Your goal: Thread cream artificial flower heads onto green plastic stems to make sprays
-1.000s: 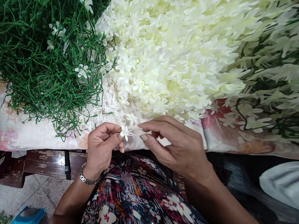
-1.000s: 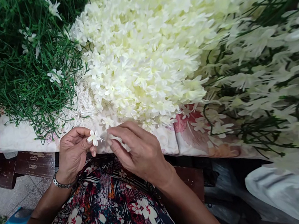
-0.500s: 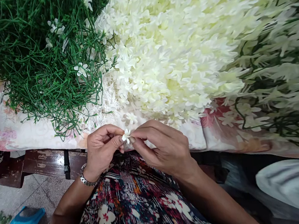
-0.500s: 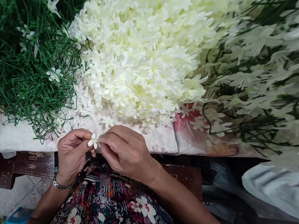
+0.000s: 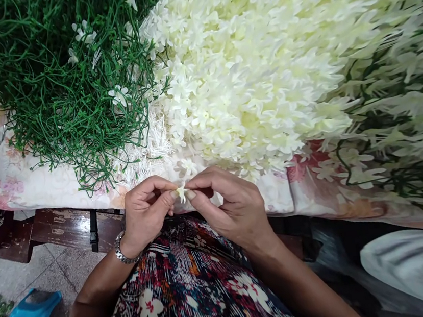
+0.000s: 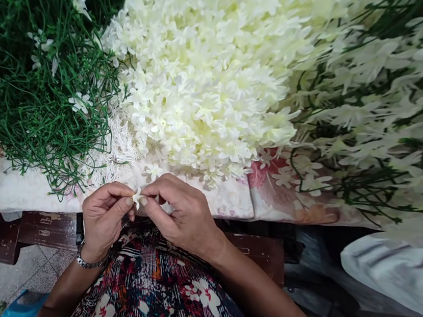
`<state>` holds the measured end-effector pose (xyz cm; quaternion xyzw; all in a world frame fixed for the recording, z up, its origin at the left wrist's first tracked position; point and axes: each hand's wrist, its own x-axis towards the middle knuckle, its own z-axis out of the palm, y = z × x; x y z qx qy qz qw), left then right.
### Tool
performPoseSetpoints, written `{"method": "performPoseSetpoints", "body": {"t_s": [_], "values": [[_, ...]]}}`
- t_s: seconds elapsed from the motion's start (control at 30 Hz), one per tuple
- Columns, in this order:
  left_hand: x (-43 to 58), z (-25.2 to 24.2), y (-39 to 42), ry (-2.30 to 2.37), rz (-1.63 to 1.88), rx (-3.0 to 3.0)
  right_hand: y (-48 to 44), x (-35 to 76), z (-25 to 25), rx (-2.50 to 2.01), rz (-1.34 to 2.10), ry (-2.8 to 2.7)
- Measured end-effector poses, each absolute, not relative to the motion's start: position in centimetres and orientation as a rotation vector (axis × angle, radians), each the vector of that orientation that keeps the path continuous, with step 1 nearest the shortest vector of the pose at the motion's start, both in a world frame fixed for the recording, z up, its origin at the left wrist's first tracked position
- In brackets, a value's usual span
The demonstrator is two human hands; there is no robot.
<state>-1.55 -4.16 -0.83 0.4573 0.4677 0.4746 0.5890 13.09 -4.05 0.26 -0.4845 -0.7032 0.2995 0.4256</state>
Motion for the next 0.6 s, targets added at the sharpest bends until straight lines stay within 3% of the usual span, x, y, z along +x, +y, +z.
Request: {"method": "performPoseSetpoints", "body": {"t_s": [0.13,0.3,0.6], "values": [[-1.56,-0.44,-4.26,1.196,1.132,1.216,-4.26,13.21,0.39,-1.172,0.656,-1.726],[-1.36,0.10,-4.40,1.272,1.192,1.544,-4.37,13.18,0.31,-1.150,0.841,-1.792],[-1.26,0.19,-4.65,1.364,1.197,1.891,-4.42,13.26,0.07,-1.165,0.864,-1.837]]}}
